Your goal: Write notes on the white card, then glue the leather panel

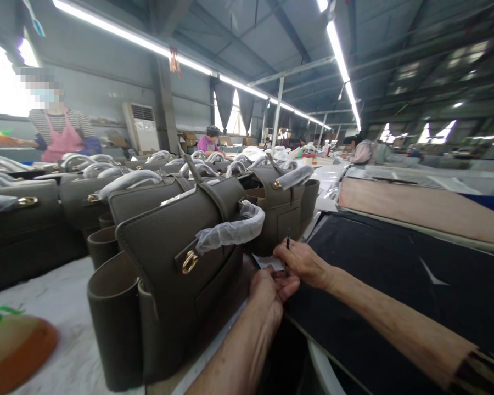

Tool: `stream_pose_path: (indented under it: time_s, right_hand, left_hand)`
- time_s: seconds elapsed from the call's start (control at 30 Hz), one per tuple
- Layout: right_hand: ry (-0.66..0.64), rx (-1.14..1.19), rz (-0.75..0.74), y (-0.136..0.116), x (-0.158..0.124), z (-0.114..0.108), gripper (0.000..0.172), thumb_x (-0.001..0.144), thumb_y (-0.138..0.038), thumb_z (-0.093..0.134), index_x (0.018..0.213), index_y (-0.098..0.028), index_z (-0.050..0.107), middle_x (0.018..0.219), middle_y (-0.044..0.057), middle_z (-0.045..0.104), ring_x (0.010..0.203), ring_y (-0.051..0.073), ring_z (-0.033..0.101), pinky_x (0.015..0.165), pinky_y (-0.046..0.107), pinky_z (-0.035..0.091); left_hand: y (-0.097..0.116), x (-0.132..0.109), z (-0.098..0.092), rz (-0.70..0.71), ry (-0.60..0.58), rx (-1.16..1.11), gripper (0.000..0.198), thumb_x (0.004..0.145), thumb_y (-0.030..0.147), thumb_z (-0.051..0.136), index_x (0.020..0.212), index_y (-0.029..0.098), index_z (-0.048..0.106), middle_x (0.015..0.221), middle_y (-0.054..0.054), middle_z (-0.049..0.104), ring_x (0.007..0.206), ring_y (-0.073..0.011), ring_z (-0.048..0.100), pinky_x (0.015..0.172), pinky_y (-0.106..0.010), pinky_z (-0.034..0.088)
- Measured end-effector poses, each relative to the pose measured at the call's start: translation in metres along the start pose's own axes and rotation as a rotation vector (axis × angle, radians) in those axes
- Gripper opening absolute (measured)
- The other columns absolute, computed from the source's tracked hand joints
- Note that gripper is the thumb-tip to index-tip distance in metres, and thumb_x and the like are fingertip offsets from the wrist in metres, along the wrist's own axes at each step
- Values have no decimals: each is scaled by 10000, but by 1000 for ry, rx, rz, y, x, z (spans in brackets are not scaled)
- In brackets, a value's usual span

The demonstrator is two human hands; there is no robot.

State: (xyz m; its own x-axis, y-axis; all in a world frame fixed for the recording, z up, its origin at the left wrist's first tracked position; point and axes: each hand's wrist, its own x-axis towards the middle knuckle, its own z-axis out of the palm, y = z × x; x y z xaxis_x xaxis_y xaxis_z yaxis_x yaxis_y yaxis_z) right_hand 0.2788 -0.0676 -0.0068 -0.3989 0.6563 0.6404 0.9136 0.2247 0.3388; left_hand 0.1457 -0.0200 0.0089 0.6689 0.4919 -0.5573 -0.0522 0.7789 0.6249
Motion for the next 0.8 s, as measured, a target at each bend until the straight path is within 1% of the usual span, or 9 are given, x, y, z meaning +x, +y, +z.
stream_pose_path:
  time_s: [0.13, 0.2, 0.33, 0.4, 0.47, 0.53, 0.63, 0.7, 0.8]
  right_hand:
    - [10, 1, 19, 2, 1, -1, 147, 915, -133, 372, 821, -158, 481, 673, 11, 508, 643, 138, 472, 541, 230, 394]
    - [12, -12, 24, 2, 2, -2, 166, 896, -111, 359, 805, -159, 489, 655, 12, 495, 622, 144, 455, 522, 239, 369]
    - [4, -9, 12, -1, 1, -1, 191, 859, -57, 333, 837, -157, 495, 673, 24, 512, 634, 155, 448, 550, 249, 370]
    - [3, -5, 11, -2, 0, 0, 201, 853, -43, 328, 848, -158, 492, 679, 29, 516, 643, 158, 447, 561, 251, 371]
    - [5, -5, 12, -4, -1, 1, 205, 851, -38, 328, 850, -161, 492, 678, 30, 514, 644, 161, 445, 568, 253, 370]
    - [4, -2, 10, -5, -3, 2, 203, 852, -41, 329, 851, -163, 491, 680, 31, 513, 649, 164, 446, 572, 256, 370]
    - [5, 11, 7, -6, -3, 2, 188, 864, -58, 331, 848, -161, 486, 681, 32, 512, 648, 166, 443, 573, 257, 374]
    - [10, 20, 9, -6, -4, 2, 187, 869, -58, 326, 849, -159, 483, 685, 32, 512, 648, 164, 441, 574, 253, 378]
    - [9, 28, 12, -6, -4, 1, 183, 867, -51, 336, 866, -159, 483, 704, 32, 526, 674, 165, 456, 583, 246, 386]
  left_hand:
    - [2, 12, 8, -12, -23, 56, 285, 957, 311, 331, 992, 92, 510, 592, 28, 530, 423, -64, 496, 419, -172, 462]
    - [2, 12, 5, -26, -74, 103, 289, 948, 318, 342, 912, 100, 530, 562, 27, 513, 410, -71, 483, 403, -182, 453]
    - [0, -2, -10, -23, -166, 189, 187, 855, 119, 397, 759, 66, 549, 510, -16, 516, 399, -80, 482, 394, -174, 443]
    - [-2, -12, -20, 8, -152, 216, 151, 784, 31, 397, 767, 38, 547, 517, -35, 528, 397, -79, 481, 387, -167, 436]
    - [-4, -20, -27, 42, -132, 214, 158, 760, 6, 394, 810, 9, 544, 564, -56, 548, 419, -81, 503, 395, -164, 445]
    - [-6, -24, -31, 76, -124, 185, 192, 763, 3, 402, 904, -13, 531, 670, -84, 579, 467, -91, 551, 422, -169, 473]
    - [-6, -25, -30, 114, -133, 131, 362, 736, -17, 417, 1094, -3, 467, 1005, -168, 597, 486, -95, 591, 415, -192, 494]
    - [-5, -22, -28, 147, -123, 97, 481, 707, -27, 420, 1186, 18, 414, 1236, -206, 509, 464, -77, 585, 391, -192, 488]
    - [-5, -18, -25, 214, -74, 61, 645, 660, -42, 423, 1293, 26, 318, 1419, -218, 339, 516, -69, 613, 421, -170, 507]
